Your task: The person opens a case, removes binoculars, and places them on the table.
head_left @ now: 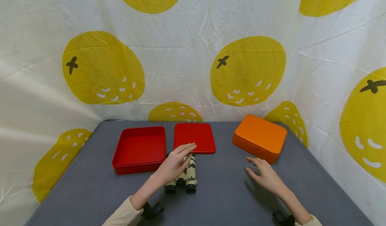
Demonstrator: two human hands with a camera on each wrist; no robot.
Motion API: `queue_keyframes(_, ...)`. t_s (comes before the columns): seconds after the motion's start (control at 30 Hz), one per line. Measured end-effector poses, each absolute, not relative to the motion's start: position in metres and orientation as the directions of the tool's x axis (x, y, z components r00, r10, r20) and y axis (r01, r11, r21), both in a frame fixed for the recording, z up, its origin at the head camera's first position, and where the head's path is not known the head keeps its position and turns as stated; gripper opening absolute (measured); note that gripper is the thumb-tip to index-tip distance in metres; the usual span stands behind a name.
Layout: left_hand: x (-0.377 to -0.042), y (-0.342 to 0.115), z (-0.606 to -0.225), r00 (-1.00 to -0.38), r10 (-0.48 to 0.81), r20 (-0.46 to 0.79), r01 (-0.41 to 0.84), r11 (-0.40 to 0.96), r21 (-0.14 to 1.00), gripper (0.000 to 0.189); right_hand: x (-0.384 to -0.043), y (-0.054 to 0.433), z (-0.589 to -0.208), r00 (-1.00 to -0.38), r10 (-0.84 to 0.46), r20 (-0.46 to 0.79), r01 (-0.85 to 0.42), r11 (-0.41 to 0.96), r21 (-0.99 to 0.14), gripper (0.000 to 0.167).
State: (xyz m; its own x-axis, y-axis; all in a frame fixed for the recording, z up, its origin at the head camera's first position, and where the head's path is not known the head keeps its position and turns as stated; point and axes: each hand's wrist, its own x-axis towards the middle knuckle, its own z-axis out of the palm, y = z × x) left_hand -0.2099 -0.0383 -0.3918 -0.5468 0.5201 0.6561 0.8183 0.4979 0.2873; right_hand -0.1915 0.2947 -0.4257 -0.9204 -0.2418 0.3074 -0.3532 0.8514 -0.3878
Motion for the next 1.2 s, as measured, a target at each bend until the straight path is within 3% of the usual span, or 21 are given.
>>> queue_keyframes(0.23, -0.210, -0.005, -0.391, -0.539, 0.518, 0.664, 0.841, 0.377, 0.389, 0.039, -0.189, 0.316, -0.420, -0.912, -0.175, 0.370, -0.336, 0.838, -0.431, 0.035)
queue_keyframes(0.63, -0.220, 0.035, -0.398, -0.613, 0.392, 0.686, 0.785, 0.205, 0.585, 0.036, -0.190, 0.345, -0.417, -0.905, -0.075, 0.418, -0.290, 0.827, -0.481, 0.032)
queue_keyframes(0.87, -0.217, 0.058, -0.401, -0.638, 0.322, 0.700, 0.760, 0.117, 0.639, 0.032, -0.230, 0.410, -0.481, -0.875, 0.098, 0.474, -0.223, 0.787, -0.575, 0.030)
queue_keyframes(1.03, -0.209, 0.065, -0.388, -0.728, 0.322, 0.605, 0.638, -0.005, 0.770, 0.028, -0.258, 0.445, -0.508, -0.892, 0.270, 0.362, -0.065, 0.716, -0.695, 0.039)
queue_keyframes(1.2, -0.218, 0.072, -0.396, -0.834, 0.329, 0.443, 0.402, -0.187, 0.896, 0.028, -0.268, 0.462, -0.503, -0.929, 0.333, 0.162, 0.005, 0.449, -0.893, 0.052)
